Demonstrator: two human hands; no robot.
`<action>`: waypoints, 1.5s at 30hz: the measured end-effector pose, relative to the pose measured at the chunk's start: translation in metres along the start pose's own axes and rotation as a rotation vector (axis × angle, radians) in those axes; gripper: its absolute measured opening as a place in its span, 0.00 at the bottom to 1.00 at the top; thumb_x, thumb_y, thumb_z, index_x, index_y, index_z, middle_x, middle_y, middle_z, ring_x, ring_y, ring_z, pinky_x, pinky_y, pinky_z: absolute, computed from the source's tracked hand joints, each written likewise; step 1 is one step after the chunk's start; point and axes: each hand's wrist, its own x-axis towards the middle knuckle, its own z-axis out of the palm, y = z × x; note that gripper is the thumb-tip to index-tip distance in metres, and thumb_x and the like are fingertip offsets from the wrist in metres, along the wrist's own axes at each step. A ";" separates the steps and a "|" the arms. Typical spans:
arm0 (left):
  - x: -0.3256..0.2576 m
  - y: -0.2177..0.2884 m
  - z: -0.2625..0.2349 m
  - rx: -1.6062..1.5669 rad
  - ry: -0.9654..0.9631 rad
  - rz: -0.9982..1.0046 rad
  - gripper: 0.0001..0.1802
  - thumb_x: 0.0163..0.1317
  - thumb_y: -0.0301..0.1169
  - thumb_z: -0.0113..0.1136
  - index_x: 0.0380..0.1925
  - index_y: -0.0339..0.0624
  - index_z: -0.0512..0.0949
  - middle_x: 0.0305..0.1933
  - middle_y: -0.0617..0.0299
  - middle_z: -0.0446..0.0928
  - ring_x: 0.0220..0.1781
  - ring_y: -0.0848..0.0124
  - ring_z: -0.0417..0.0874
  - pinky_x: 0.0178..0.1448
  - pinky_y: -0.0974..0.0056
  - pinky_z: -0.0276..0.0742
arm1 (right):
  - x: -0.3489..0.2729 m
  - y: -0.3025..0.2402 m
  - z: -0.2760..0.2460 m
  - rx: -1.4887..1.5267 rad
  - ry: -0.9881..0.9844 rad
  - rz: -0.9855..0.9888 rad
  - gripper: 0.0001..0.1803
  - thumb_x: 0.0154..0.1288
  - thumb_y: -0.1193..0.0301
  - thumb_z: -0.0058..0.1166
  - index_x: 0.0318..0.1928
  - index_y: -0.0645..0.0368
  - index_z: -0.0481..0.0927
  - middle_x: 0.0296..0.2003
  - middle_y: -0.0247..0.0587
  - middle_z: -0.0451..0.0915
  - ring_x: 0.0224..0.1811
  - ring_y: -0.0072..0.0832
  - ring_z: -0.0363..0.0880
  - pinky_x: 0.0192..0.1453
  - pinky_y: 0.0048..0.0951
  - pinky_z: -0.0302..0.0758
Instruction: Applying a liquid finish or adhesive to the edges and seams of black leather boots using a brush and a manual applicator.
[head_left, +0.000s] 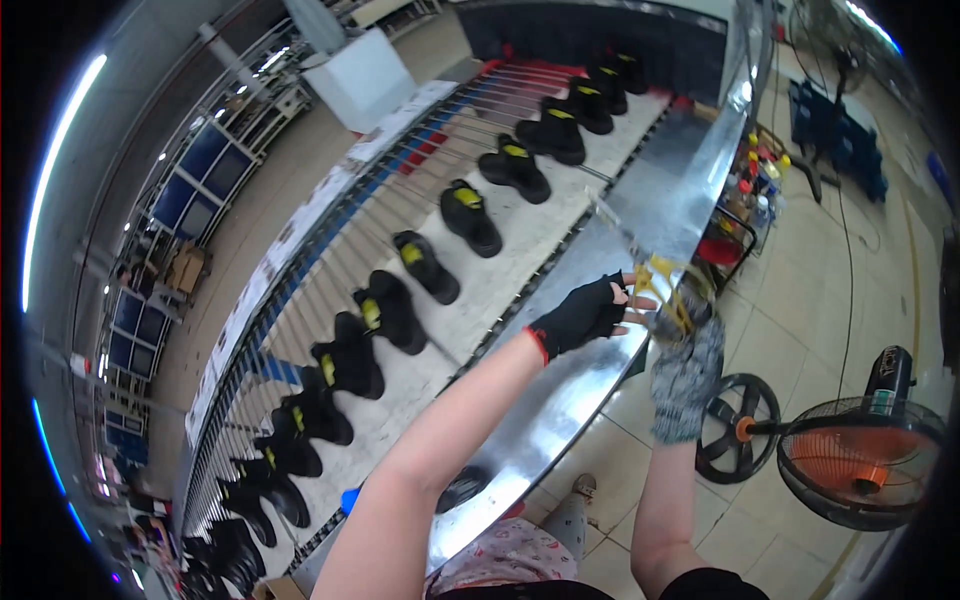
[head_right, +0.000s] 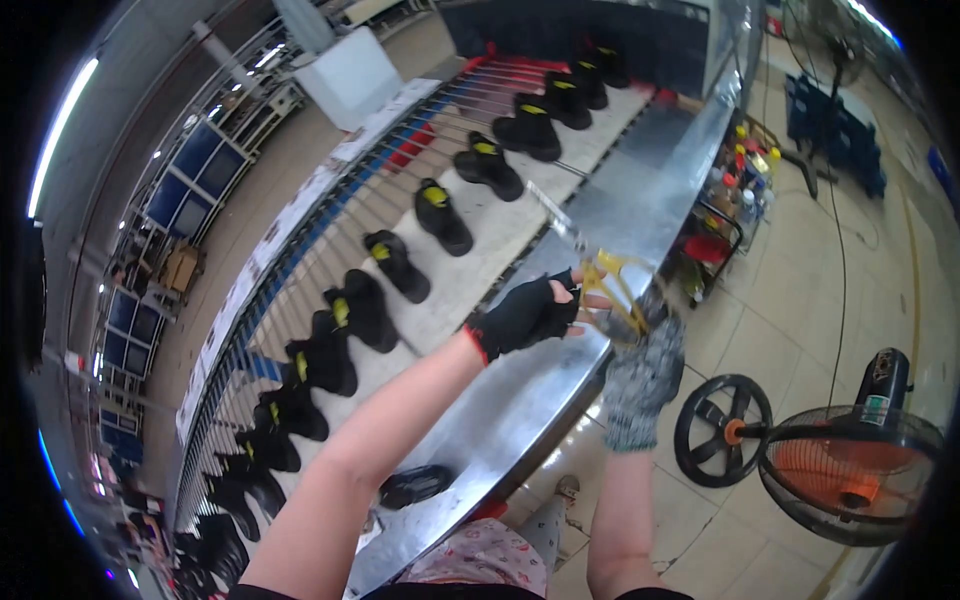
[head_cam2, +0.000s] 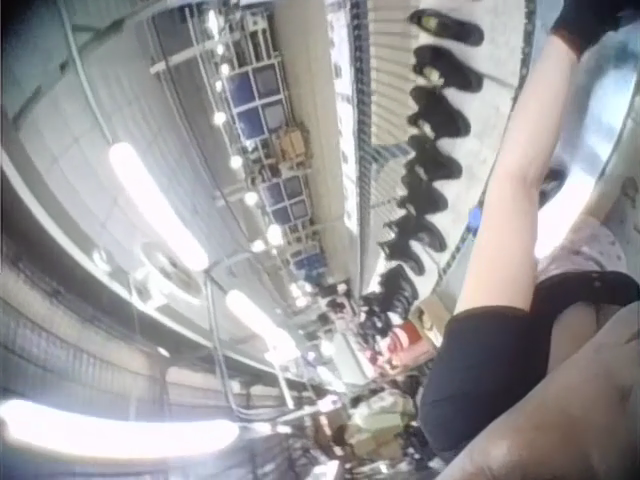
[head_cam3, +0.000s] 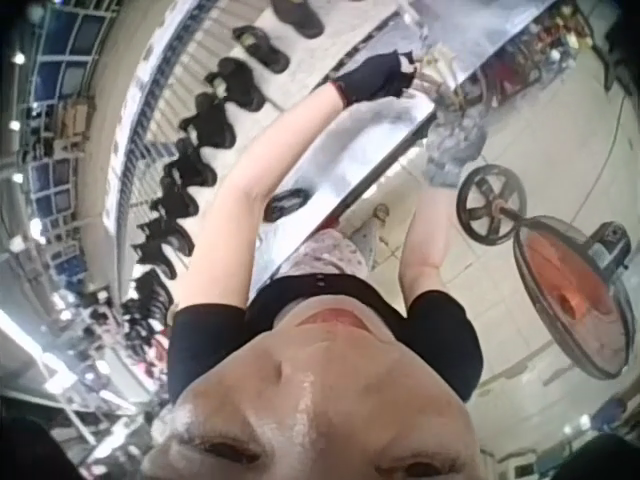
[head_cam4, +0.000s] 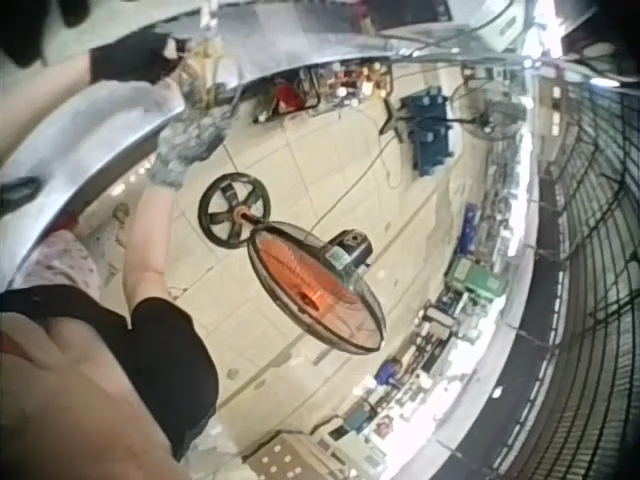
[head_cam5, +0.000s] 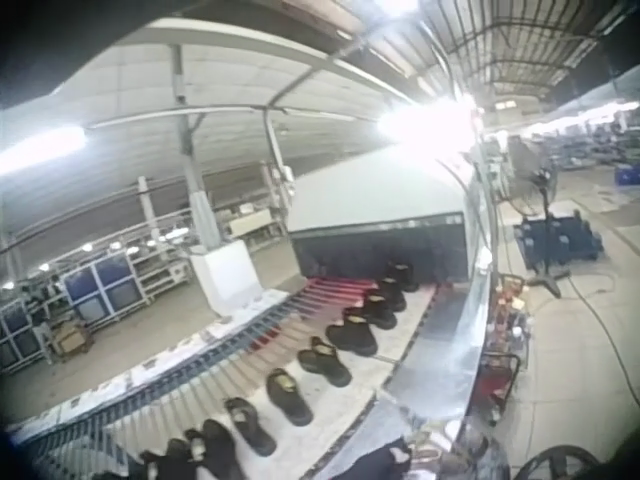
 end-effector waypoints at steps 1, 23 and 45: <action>-0.036 0.004 0.028 -0.004 0.062 0.137 0.29 0.62 0.41 0.53 0.61 0.43 0.63 0.59 0.54 0.70 0.54 0.67 0.75 0.58 0.64 0.71 | -0.034 -0.002 0.000 0.011 -0.059 0.072 0.19 0.61 0.74 0.47 0.54 0.63 0.70 0.45 0.43 0.77 0.48 0.34 0.77 0.51 0.31 0.75; -0.678 -0.382 0.085 0.580 2.165 0.000 0.19 0.54 0.46 0.63 0.26 0.42 0.72 0.28 0.54 0.75 0.31 0.58 0.79 0.37 0.55 0.73 | -0.509 0.047 0.035 -0.208 -1.177 1.602 0.35 0.53 0.79 0.61 0.61 0.56 0.61 0.35 0.38 0.74 0.32 0.25 0.76 0.30 0.26 0.76; -0.666 -0.318 0.165 0.333 1.203 0.421 0.20 0.68 0.34 0.46 0.58 0.41 0.71 0.30 0.67 0.75 0.33 0.81 0.71 0.39 0.73 0.68 | -0.467 0.013 0.105 -0.954 -2.172 -1.031 0.19 0.46 0.67 0.58 0.43 0.53 0.79 0.32 0.42 0.76 0.36 0.38 0.77 0.39 0.36 0.75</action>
